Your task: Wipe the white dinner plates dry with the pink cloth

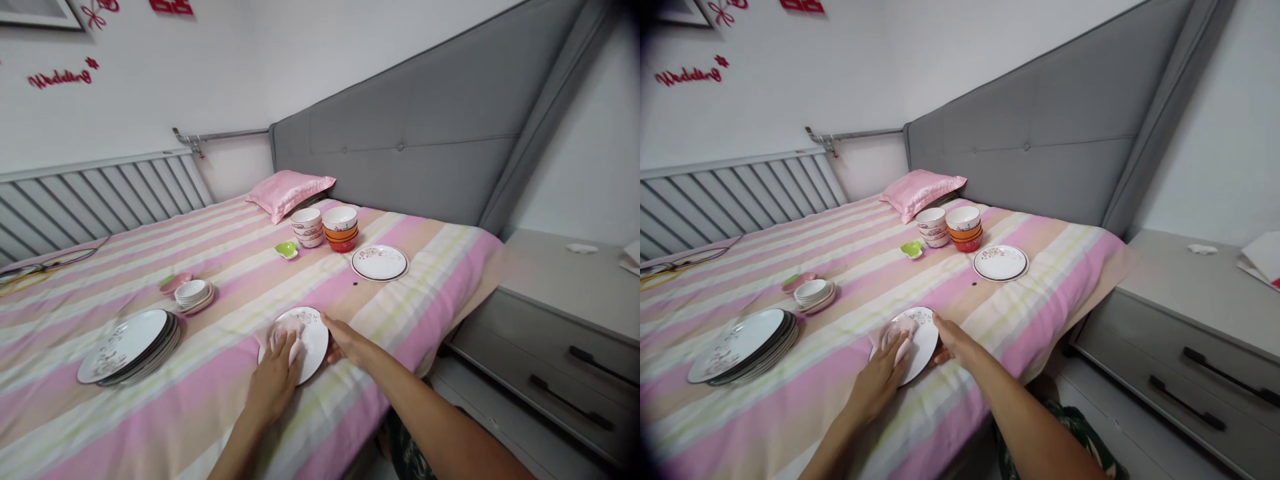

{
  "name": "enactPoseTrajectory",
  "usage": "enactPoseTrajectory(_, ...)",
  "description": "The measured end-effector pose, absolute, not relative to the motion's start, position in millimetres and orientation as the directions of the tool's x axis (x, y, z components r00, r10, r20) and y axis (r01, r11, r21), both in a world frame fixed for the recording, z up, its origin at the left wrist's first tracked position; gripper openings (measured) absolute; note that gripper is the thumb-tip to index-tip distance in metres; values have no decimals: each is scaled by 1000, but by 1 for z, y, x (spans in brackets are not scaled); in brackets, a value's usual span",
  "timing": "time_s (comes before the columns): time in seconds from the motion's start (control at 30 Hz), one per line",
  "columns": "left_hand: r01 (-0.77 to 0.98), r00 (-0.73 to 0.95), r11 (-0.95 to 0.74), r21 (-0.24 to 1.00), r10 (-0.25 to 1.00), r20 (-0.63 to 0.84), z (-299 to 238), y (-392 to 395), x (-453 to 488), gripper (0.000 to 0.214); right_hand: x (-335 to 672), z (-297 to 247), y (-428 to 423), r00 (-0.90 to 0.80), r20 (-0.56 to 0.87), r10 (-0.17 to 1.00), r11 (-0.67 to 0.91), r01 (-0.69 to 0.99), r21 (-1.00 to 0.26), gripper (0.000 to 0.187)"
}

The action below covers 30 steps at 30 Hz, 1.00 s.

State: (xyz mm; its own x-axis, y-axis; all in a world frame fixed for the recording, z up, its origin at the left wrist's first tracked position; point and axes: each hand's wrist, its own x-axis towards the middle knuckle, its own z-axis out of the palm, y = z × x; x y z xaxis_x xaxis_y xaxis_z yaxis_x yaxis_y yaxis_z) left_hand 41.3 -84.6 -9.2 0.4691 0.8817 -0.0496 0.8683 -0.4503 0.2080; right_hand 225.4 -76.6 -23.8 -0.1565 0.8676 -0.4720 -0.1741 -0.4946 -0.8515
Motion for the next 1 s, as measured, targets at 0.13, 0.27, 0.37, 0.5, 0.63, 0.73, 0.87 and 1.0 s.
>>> enactPoseTrajectory(0.13,764,610,-583,276,792,-17,-2,-98,51,49,222,-22,-76,-108,-508,854,-520,-181,-835,54)
enactPoseTrajectory(0.27,636,732,-714,294,679,64,-5,-104,56,50,223,-18,-80,-143,-508,850,-527,-215,-822,58)
enactPoseTrajectory(0.37,625,741,-735,263,664,95,-8,-104,56,51,224,-16,-82,-158,-501,851,-525,-212,-824,58)
enactPoseTrajectory(0.5,643,731,-721,259,678,73,-9,-100,54,50,224,-20,-81,-175,-493,852,-520,-175,-836,63)
enactPoseTrajectory(0.63,699,682,-673,241,729,60,-10,-93,50,49,223,-26,-78,-153,-490,859,-510,-161,-845,61)
enactPoseTrajectory(0.73,757,627,-622,199,778,44,-14,-85,43,50,223,-28,-77,-159,-479,863,-501,-167,-849,60)
enactPoseTrajectory(0.87,873,480,-480,87,877,14,-18,-74,34,52,222,-26,-79,-151,-469,870,-489,-152,-859,59)
enactPoseTrajectory(1.0,920,390,-391,35,920,30,-22,-67,28,54,222,-25,-80,-142,-464,874,-483,-156,-862,58)
